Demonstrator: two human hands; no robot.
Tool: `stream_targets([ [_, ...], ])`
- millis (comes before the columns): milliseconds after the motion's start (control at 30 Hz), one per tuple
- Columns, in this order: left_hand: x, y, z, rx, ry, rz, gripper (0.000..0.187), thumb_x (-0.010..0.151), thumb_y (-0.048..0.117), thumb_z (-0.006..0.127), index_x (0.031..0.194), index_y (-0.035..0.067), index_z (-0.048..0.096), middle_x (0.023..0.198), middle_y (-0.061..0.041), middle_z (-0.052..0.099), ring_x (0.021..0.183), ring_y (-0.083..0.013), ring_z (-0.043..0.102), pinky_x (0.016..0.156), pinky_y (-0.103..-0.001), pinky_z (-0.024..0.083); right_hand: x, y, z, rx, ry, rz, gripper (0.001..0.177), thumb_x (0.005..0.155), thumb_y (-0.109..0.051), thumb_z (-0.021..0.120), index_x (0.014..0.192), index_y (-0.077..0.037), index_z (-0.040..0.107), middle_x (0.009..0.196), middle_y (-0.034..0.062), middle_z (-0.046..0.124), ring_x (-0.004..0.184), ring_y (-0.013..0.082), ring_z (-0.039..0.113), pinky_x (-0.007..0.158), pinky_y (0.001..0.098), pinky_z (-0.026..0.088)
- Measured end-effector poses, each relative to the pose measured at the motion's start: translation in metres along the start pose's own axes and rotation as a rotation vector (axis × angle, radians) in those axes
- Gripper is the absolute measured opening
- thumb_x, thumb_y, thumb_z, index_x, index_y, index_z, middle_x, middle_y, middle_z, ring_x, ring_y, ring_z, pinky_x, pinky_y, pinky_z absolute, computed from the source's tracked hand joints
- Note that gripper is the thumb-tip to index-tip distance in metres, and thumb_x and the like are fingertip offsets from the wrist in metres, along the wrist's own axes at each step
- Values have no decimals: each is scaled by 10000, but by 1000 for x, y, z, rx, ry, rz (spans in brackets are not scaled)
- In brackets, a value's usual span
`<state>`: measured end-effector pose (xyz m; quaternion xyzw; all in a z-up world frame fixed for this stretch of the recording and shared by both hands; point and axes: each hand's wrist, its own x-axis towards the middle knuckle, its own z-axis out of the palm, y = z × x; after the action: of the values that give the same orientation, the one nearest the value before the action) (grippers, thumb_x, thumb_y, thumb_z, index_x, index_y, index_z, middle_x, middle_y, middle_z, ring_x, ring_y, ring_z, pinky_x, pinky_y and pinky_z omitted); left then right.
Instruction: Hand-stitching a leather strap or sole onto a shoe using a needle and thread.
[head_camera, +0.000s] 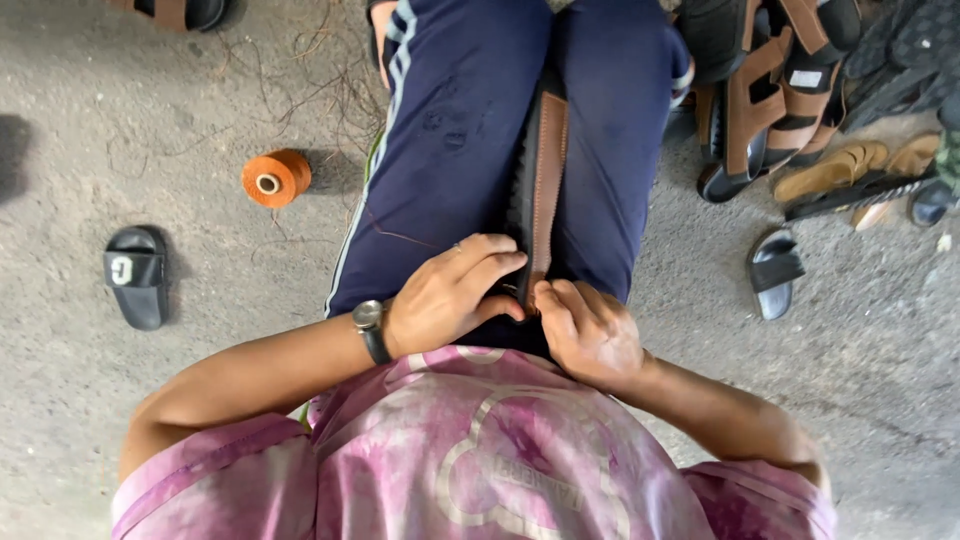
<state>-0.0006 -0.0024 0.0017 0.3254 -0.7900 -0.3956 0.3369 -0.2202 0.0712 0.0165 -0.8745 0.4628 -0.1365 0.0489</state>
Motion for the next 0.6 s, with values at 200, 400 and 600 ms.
stream_targets([
  [200,-5,8,-10,188,6,29,381,812,335,827,893,29,615,1056,-151,530,856,-325,634,710,-376,597,1,3,-12,456,6,207,230,935,-104,681,1109,46,668,943,172,719,737,348,730,575,379,592],
  [400,-9,22,-24,-1289,-162,-609,141,1031,84,531,1072,66,665,802,-128,720,408,-19,453,368,-124,325,-27,6,13,535,48,326,315,911,-197,734,1127,21,667,869,165,740,700,343,724,546,385,583],
  [600,-7,13,4,-774,-194,-577,413,809,6,770,1091,100,483,760,-70,726,462,-137,650,402,-223,466,10,5,-46,513,-41,266,289,882,-74,736,1170,-60,740,923,98,738,722,286,729,561,331,589],
])
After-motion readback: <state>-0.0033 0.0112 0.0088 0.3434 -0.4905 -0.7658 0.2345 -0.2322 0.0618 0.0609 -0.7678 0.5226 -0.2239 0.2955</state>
